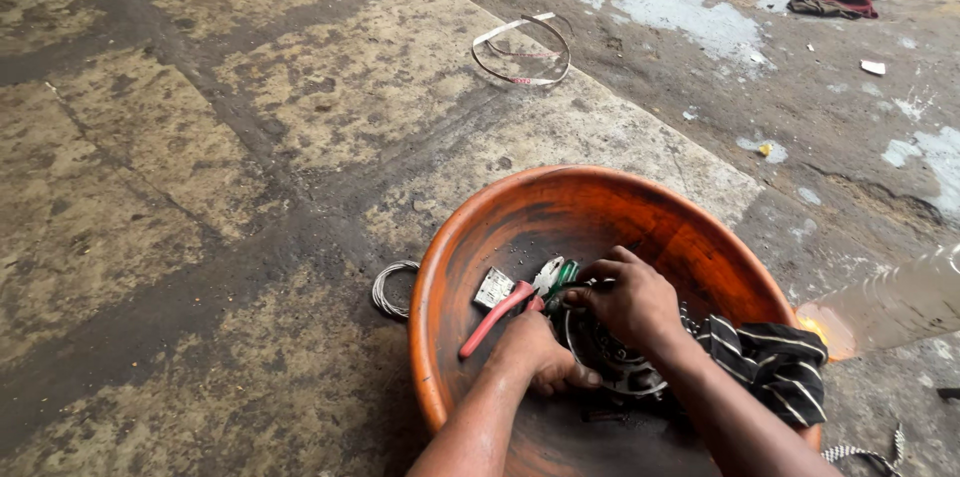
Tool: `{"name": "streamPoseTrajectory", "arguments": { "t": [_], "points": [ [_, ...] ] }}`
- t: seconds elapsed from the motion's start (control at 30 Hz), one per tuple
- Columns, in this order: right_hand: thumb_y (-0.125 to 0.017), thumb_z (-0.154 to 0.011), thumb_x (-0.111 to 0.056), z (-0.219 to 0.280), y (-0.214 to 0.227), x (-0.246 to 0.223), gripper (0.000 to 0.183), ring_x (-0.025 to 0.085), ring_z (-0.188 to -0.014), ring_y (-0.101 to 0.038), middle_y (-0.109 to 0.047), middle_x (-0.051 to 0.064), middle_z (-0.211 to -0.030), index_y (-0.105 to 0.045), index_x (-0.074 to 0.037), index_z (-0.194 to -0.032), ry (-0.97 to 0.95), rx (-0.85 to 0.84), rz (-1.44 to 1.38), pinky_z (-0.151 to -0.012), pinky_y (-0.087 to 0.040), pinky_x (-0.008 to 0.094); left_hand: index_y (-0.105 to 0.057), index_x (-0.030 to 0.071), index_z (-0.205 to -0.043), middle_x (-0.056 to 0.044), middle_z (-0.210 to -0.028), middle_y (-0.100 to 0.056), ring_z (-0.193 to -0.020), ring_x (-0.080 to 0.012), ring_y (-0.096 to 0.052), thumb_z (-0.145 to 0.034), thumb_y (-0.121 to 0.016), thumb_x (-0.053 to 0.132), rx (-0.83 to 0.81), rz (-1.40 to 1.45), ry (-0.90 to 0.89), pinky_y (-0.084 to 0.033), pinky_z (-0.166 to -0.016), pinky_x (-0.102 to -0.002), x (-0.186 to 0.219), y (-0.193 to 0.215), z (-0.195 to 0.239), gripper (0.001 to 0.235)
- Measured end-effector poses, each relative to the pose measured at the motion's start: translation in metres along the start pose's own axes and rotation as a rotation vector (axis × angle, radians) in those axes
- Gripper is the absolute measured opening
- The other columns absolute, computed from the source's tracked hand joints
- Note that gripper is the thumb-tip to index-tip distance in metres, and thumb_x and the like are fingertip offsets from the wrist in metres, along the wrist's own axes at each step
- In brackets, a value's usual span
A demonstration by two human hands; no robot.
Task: The person cleans a disassembled mechanical part inside a plastic basin using a cloth and a brush. They scrub the part, wipe it with a striped cloth, and rotate it to clean different surfaces.
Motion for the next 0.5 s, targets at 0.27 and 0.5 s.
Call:
{"name": "streamPoseTrajectory", "arguments": {
  "t": [0.27, 0.5],
  "points": [
    [-0.085, -0.073, -0.037, -0.021, -0.003, 0.027, 0.025, 0.025, -0.099, -0.070, -0.071, 0.003, -0.101, -0.082, -0.018, -0.089, 0.133, 0.057, -0.032, -0.086, -0.057, 0.038, -0.046, -0.008, -0.136, -0.016, -0.081, -0.077, -0.061, -0.0208, -0.074, -0.056, -0.100, 0.024, 0.068, 0.034, 0.040, -0.061, -0.056, -0.032, -0.005, -0.005, -0.009, 0.102],
    [-0.082, -0.079, -0.031, -0.029, -0.007, 0.037, 0.031, 0.024, -0.097, -0.073, -0.074, 0.003, -0.110, -0.079, -0.017, -0.106, 0.106, -0.123, -0.040, -0.085, -0.058, 0.036, -0.054, -0.005, -0.131, -0.010, -0.086, -0.075, -0.062, -0.0195, -0.073, -0.050, -0.100, 0.024, 0.124, 0.046, -0.067, -0.061, -0.057, -0.033, -0.002, -0.001, -0.008, 0.097]
  ]
}}
Point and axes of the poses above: each hand's wrist, its own z-axis away from the middle knuckle, its own y-axis out of the back of the hand, x = y × z, the point moved 1 cm from there along -z, towards the middle knuckle
